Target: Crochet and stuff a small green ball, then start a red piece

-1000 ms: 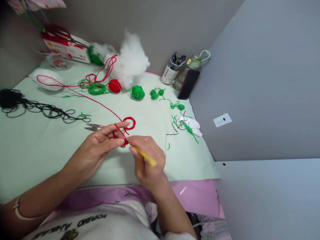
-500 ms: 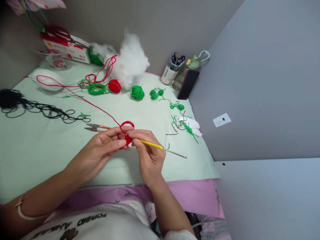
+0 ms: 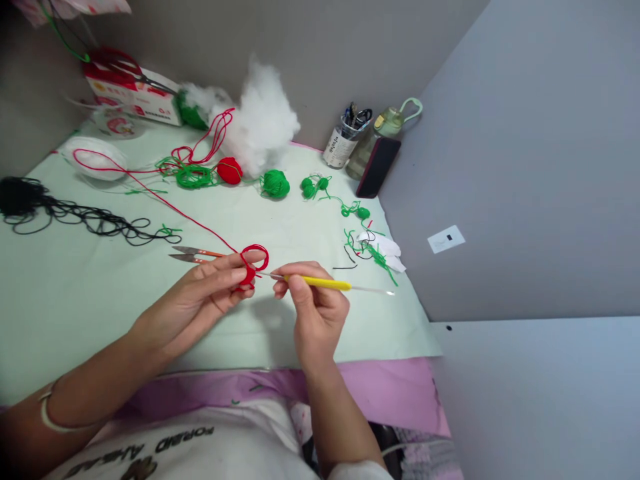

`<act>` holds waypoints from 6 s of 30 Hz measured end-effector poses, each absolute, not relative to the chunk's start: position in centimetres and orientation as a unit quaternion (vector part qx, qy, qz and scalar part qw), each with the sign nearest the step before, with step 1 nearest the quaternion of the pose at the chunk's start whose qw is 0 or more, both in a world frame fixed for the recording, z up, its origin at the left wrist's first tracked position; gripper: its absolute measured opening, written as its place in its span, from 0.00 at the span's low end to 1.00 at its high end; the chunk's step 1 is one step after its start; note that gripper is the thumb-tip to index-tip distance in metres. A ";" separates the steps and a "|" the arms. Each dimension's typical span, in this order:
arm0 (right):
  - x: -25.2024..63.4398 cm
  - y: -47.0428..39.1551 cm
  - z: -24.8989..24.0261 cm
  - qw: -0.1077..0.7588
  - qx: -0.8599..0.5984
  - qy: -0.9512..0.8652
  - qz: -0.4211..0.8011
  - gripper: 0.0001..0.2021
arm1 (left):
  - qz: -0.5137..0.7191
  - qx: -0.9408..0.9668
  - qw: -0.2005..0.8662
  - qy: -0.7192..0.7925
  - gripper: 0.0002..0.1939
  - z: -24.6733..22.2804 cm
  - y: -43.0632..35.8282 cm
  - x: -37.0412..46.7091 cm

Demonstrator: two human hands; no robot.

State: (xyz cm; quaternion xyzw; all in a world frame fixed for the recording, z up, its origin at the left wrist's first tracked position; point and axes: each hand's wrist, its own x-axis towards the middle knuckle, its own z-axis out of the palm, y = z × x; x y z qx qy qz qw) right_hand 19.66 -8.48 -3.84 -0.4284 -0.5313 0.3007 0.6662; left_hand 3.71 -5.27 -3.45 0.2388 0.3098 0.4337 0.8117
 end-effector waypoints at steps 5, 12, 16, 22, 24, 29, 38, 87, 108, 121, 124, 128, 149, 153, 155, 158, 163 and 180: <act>19.3 -8.3 -3.9 0.662 -0.420 -0.513 0.351 0.06 | 0.445 0.304 0.777 0.325 0.16 -3.4 -5.6 3.7; 19.3 -8.3 -4.0 0.663 -0.447 -0.491 0.346 0.07 | 0.452 0.305 0.767 0.339 0.18 -3.4 -5.7 3.7; 19.4 -8.1 -4.1 0.659 -0.450 -0.493 0.345 0.07 | 0.453 0.308 0.763 0.344 0.18 -3.4 -5.7 3.6; 19.2 -8.3 -4.3 0.642 -0.444 -0.541 0.313 0.08 | 0.459 0.317 0.751 0.352 0.23 -3.1 -5.9 3.8; 19.0 -8.4 -4.6 0.607 -0.455 -0.616 0.212 0.08 | 0.457 0.295 0.766 0.344 0.24 -3.1 -6.0 4.1; 19.0 -8.4 -5.0 0.596 -0.443 -0.667 0.061 0.14 | 0.423 0.208 0.830 0.299 0.13 -3.5 -5.6 4.0; 19.9 -8.1 -3.5 0.688 -0.442 -0.472 0.329 0.07 | 0.445 0.255 0.796 0.321 0.15 -3.8 -5.2 3.1; 19.4 -8.4 -3.4 0.678 -0.426 -0.526 0.286 0.08 | 0.449 0.305 0.769 0.337 0.03 -3.1 -5.5 3.5; 19.2 -8.5 -3.0 0.668 -0.434 -0.543 0.265 0.08 | 0.443 0.321 0.766 0.336 0.04 -3.1 -5.4 3.4; 19.3 -8.4 -3.2 0.671 -0.438 -0.543 0.250 0.08 | 0.439 0.332 0.763 0.339 0.03 -3.3 -5.5 3.3; 19.2 -8.5 -3.1 0.667 -0.444 -0.555 0.225 0.09 | 0.443 0.338 0.760 0.336 0.02 -3.4 -5.6 3.3; 19.2 -8.8 -2.9 0.645 -0.457 -0.588 0.173 0.10 | 0.452 0.336 0.754 0.338 0.02 -3.2 -5.6 3.6; 18.7 -8.8 -4.3 0.638 -0.440 -0.620 0.124 0.13 | 0.460 0.330 0.751 0.341 0.15 -3.0 -5.9 3.8; 18.4 -8.6 -4.2 0.662 -0.444 -0.579 0.172 0.11 | 0.455 0.322 0.761 0.334 0.22 -3.0 -5.9 3.8; 18.4 -8.6 -4.3 0.667 -0.438 -0.575 0.181 0.11 | 0.451 0.326 0.758 0.338 0.28 -2.9 -5.9 3.8; 18.4 -8.6 -4.3 0.671 -0.429 -0.576 0.186 0.10 | 0.438 0.333 0.761 0.343 0.37 -2.6 -5.9 3.6; 18.3 -8.6 -4.4 0.681 -0.418 -0.571 0.190 0.10 | 0.425 0.331 0.775 0.329 0.30 -2.6 -5.6 3.4; 18.2 -9.0 -4.0 0.663 -0.441 -0.582 0.162 0.10 | 0.452 0.305 0.772 0.327 0.06 -3.5 -5.7 3.9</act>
